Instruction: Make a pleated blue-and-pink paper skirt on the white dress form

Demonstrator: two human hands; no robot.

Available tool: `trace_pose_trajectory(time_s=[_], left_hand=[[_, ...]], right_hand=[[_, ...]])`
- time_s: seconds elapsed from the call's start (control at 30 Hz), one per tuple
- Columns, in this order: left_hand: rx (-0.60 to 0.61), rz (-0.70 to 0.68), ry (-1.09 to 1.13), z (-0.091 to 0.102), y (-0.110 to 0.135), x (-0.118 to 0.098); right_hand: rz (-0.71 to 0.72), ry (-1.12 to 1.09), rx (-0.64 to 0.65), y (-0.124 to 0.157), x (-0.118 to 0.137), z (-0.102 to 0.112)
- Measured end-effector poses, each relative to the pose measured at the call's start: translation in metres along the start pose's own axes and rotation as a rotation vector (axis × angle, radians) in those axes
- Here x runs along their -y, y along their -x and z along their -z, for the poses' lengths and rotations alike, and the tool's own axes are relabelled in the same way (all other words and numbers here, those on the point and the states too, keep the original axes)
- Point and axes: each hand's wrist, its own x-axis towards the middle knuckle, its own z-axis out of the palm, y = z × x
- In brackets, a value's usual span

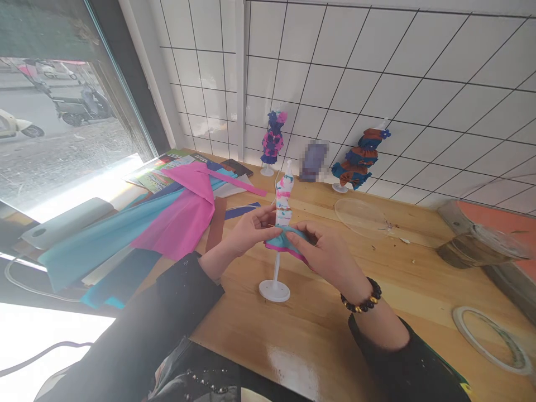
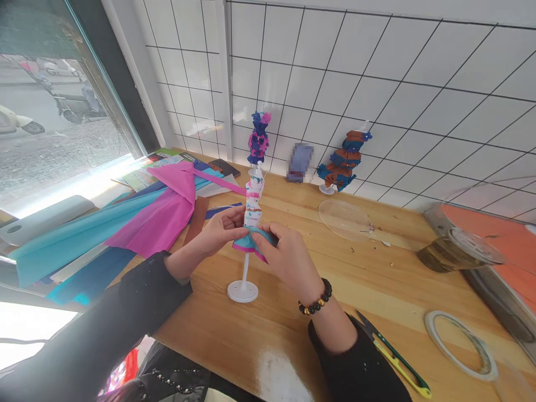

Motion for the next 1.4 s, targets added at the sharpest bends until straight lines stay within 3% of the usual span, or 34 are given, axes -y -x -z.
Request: trace_pose_trajectory(time_s=[0.17, 0.37, 0.77, 1.0, 1.17, 1.4], left_hand=[[-0.031, -0.011, -0.010, -0.0004, -0.0005, -0.0021], [-0.038, -0.021, 0.068, 0.0014, -0.0007, -0.0052], [0.059, -0.012, 0.067, 0.0030, 0.0010, -0.0061], [0.056, -0.027, 0.030, 0.0043, 0.0009, -0.0026], [0.050, -0.034, 0.021, 0.0035, 0.0012, -0.0018], [0.034, -0.022, 0.001, 0.0033, 0.0012, -0.0013]], right_hand=[[0.022, 0.043, -0.155, 0.0009, 0.0012, -0.0019], [0.050, 0.069, -0.060, 0.0042, 0.0051, 0.0000], [0.046, 0.068, -0.025, 0.0053, 0.0068, 0.0054], [0.098, 0.115, 0.073, 0.0078, 0.0083, 0.0069], [0.193, 0.134, 0.069, 0.0077, 0.0089, 0.0078], [0.051, 0.063, 0.036, 0.0038, 0.0059, 0.0068]])
